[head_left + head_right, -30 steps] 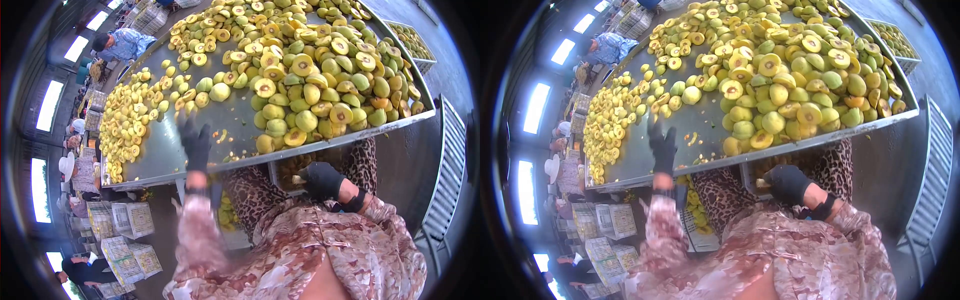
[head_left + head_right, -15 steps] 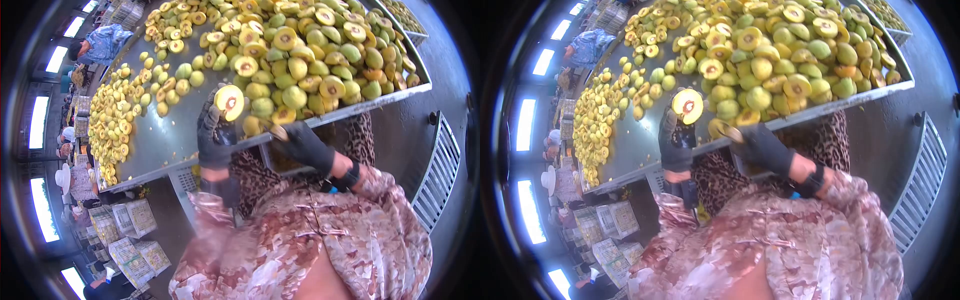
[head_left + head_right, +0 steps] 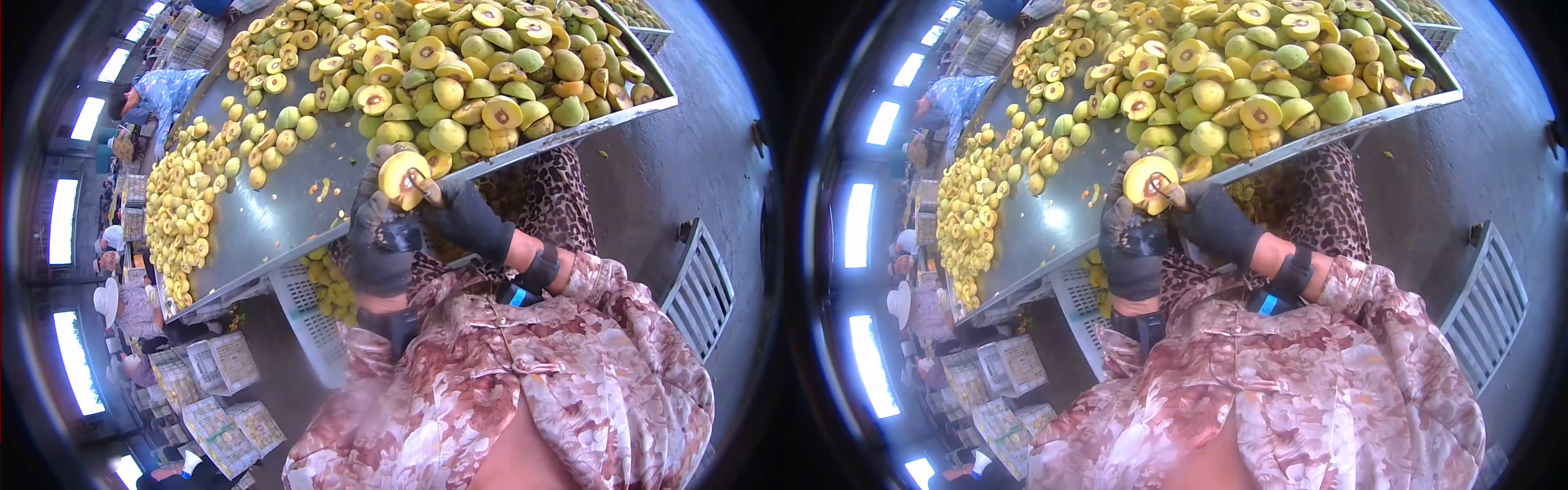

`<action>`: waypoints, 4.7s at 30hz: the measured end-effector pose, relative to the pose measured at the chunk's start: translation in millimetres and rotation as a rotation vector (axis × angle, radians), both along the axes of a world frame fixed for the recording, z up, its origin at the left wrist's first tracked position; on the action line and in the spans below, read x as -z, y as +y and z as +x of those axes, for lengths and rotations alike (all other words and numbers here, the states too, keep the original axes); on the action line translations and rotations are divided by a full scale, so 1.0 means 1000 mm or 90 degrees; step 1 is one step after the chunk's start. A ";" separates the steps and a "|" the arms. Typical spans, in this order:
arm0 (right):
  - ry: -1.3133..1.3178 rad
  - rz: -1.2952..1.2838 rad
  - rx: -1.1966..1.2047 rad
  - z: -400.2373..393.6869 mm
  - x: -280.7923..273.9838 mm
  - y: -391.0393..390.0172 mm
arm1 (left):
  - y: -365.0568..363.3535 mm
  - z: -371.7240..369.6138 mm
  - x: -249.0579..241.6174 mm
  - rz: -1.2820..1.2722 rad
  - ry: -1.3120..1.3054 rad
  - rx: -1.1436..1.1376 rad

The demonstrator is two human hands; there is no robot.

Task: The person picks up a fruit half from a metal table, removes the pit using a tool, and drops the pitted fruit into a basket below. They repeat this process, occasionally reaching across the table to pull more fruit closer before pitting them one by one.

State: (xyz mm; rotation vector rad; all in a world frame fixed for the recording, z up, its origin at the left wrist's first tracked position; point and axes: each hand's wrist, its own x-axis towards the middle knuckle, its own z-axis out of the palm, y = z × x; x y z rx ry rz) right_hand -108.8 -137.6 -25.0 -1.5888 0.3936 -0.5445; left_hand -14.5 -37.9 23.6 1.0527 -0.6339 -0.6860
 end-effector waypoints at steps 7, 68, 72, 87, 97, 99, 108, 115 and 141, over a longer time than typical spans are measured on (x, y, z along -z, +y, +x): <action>-0.024 -0.173 0.022 -0.005 0.034 -0.003 | -0.015 -0.012 0.020 -0.034 0.311 -0.058; 0.133 -0.362 -0.250 0.076 -0.074 -0.254 | -0.145 0.502 0.070 0.399 -0.807 -0.226; 0.157 -0.737 -0.050 0.215 -0.044 -0.415 | -0.214 0.596 0.108 0.667 -0.837 -0.401; 0.224 -0.642 -0.338 0.400 0.021 -0.382 | -0.247 0.486 0.075 0.579 -0.726 0.080; 0.215 -0.687 -0.514 0.245 -0.023 -0.263 | -0.086 0.379 0.116 0.419 -0.759 -0.026; 0.351 -0.730 -0.441 0.197 -0.054 -0.220 | -0.070 0.358 0.116 0.396 -0.805 0.012; 0.174 -0.964 -0.103 0.085 -0.024 -0.139 | -0.087 0.440 0.079 0.525 -1.278 -0.020; 0.198 -0.880 -0.090 0.078 -0.025 -0.139 | -0.180 0.582 0.113 0.787 -0.531 -0.362; -0.035 -0.275 0.139 0.049 -0.019 -0.065 | -0.083 0.198 -0.009 0.162 -0.371 0.152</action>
